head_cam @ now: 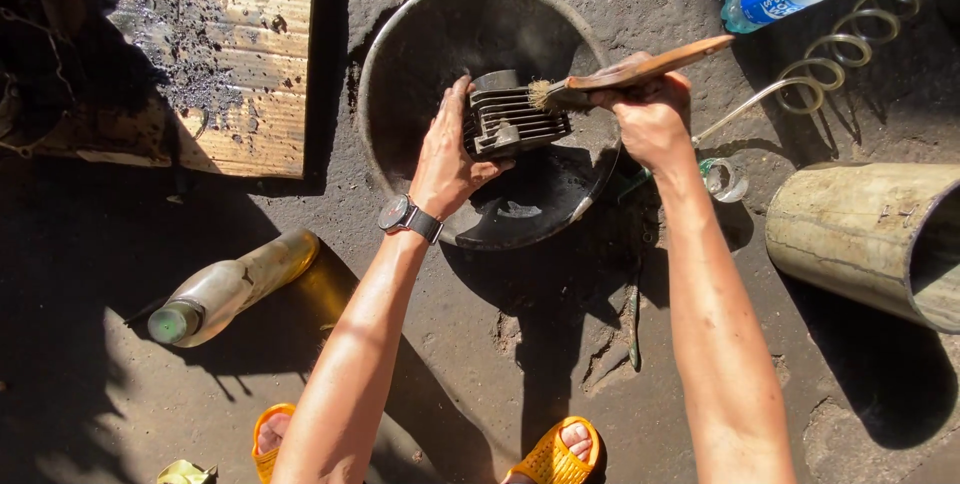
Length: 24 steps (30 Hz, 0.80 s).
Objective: Cleaning a motorcycle engine cylinder block with a brush and cleaning fluid.
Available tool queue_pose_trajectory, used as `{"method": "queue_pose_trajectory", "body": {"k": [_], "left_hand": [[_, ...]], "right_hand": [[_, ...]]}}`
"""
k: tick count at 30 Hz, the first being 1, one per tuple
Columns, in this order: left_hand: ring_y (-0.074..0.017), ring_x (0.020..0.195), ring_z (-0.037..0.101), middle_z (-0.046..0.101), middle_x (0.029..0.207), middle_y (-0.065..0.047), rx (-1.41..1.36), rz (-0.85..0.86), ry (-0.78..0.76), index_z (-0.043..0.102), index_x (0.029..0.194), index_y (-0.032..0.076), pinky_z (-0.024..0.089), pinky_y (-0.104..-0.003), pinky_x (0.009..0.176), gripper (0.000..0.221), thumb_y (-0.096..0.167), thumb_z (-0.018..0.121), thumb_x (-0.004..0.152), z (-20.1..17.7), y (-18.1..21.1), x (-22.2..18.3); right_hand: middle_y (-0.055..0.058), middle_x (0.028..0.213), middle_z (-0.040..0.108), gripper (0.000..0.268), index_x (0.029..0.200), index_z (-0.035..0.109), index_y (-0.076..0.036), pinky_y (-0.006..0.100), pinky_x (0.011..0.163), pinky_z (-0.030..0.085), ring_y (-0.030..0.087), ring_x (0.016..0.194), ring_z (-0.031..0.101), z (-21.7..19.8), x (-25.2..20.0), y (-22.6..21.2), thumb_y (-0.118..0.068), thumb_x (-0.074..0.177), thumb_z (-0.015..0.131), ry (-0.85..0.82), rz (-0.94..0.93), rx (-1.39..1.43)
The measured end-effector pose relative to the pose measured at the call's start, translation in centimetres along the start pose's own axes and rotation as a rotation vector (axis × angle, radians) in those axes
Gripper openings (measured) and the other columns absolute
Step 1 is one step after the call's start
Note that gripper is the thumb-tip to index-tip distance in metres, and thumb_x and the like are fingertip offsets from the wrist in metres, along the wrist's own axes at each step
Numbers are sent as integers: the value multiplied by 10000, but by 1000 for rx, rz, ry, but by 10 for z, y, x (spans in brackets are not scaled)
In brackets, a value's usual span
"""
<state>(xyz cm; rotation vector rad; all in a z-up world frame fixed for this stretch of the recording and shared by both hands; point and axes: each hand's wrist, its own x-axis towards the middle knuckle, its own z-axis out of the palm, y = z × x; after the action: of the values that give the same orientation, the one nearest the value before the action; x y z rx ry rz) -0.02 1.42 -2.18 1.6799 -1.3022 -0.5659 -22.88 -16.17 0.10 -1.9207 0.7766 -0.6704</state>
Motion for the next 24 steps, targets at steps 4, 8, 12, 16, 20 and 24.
{"method": "queue_pose_trajectory", "body": {"k": [4,8,12,16,20,24], "left_hand": [[-310,1287,628,619,1403,-165,-159,-197,10,466,1455,52,514,-407,1111,993,185,1002,629,11,-19,0],[-286,1253,651,642,1363,-153,-197,-210,15,510,1405,35,537,-387,1086,931,135,970,602,-1,-6,4],[-287,1248,648,658,1349,-146,-208,-163,4,561,1351,49,508,-398,1110,860,112,973,599,0,-8,5],[-263,1270,658,689,1321,-114,-299,-304,-34,563,1345,76,517,-391,1148,832,105,933,601,2,-5,6],[-340,1455,435,595,1420,-165,-317,-291,0,576,1313,77,396,-461,1189,833,93,960,574,3,-6,-4],[-329,1472,443,671,1379,-115,-251,-268,-5,603,1283,101,367,-467,1231,751,157,987,640,2,1,3]], "right_hand": [[134,1025,764,224,1059,689,38,264,820,611,140,874,741,40,23,-31,58,864,582,-18,187,618],[38,883,688,272,1120,697,35,302,790,611,77,763,638,63,36,-71,46,866,599,-225,-187,398],[95,1026,742,368,1089,700,23,326,946,640,186,903,725,26,30,-17,51,777,505,-244,-32,565],[131,1022,762,285,1049,723,47,337,941,645,210,937,748,38,33,-46,104,856,521,-63,126,196],[161,997,755,253,1023,721,65,382,931,607,267,940,737,29,21,-30,128,813,593,-137,80,78],[111,1068,778,397,1050,712,-4,350,1024,620,218,977,756,24,19,-3,160,786,465,-123,116,600]]}}
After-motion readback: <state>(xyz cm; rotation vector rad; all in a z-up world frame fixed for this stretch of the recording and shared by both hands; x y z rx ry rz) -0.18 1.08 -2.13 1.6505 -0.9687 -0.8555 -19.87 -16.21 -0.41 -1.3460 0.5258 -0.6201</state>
